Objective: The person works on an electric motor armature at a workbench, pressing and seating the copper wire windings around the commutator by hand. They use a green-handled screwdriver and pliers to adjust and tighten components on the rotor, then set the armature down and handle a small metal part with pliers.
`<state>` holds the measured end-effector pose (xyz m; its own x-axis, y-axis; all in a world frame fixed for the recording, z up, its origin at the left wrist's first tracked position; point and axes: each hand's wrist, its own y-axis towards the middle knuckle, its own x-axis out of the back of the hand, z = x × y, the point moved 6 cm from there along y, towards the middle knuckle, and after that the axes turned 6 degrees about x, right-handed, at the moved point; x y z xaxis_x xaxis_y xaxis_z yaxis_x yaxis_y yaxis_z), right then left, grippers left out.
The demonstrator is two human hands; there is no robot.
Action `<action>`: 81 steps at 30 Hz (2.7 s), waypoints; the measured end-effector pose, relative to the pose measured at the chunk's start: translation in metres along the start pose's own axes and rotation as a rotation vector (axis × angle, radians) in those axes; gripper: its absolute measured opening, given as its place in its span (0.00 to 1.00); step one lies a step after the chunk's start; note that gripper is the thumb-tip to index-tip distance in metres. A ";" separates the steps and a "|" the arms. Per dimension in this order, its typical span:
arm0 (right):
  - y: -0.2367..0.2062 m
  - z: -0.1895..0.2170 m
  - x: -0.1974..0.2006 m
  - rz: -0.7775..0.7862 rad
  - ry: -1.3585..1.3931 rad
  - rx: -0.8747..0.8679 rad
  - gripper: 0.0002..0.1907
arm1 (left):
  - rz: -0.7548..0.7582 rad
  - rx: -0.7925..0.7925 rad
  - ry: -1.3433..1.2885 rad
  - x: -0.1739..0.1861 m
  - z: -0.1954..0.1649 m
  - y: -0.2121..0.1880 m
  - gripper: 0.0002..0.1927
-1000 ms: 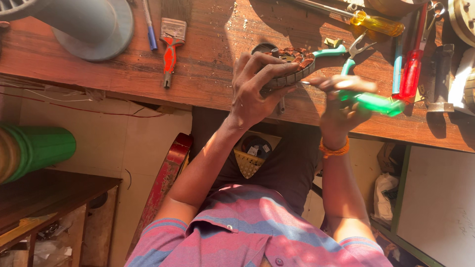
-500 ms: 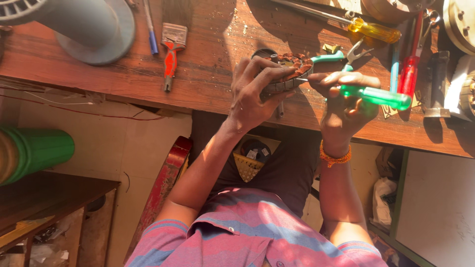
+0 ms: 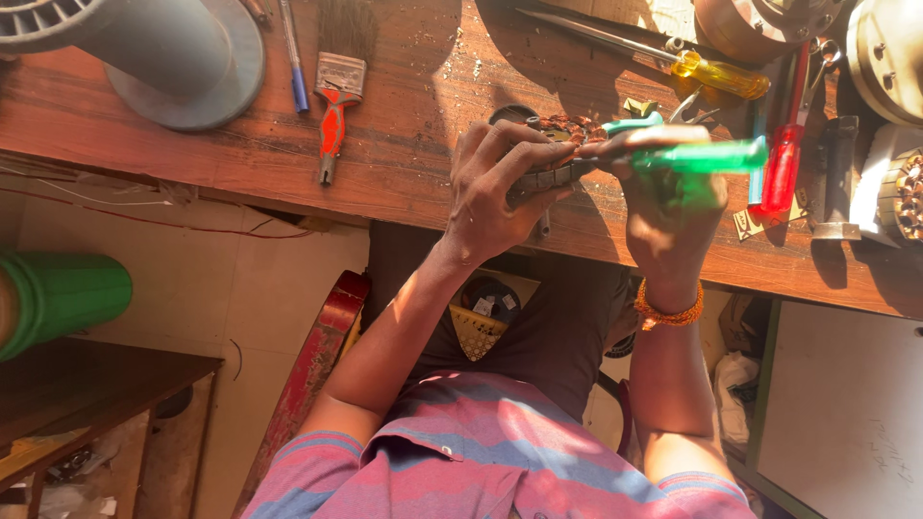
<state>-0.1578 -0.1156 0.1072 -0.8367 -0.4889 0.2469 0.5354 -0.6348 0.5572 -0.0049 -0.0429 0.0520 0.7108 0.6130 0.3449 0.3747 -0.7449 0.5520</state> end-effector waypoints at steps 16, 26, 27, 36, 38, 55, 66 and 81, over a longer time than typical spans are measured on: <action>-0.004 -0.011 0.006 -0.055 0.057 -0.004 0.11 | -0.004 -0.011 -0.012 0.006 0.000 0.004 0.26; -0.023 0.010 -0.007 -0.137 -0.195 0.059 0.13 | -0.027 -0.001 0.011 0.006 -0.005 0.001 0.25; -0.022 0.014 -0.008 -0.125 -0.286 0.066 0.13 | -0.023 -0.009 0.010 0.007 -0.006 0.002 0.25; -0.025 0.029 -0.015 -0.116 -0.475 0.156 0.14 | -0.009 -0.001 0.017 0.009 -0.009 0.002 0.25; -0.031 0.019 -0.021 -0.201 -0.367 0.219 0.14 | -0.003 0.007 0.018 0.008 -0.008 0.000 0.25; -0.024 0.025 0.018 -0.302 -0.037 -0.094 0.12 | 0.007 0.022 -0.015 0.004 -0.007 -0.002 0.24; -0.019 0.018 0.002 -0.109 -0.392 0.052 0.09 | 0.007 0.020 -0.009 0.004 -0.007 -0.001 0.23; -0.035 -0.002 0.019 -0.310 0.156 0.021 0.13 | 0.055 0.005 -0.343 0.004 0.026 -0.007 0.47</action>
<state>-0.1924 -0.1041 0.0913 -0.9304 -0.3615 -0.0599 0.2549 -0.7560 0.6029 0.0108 -0.0424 0.0294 0.8887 0.4479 0.0980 0.3324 -0.7766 0.5352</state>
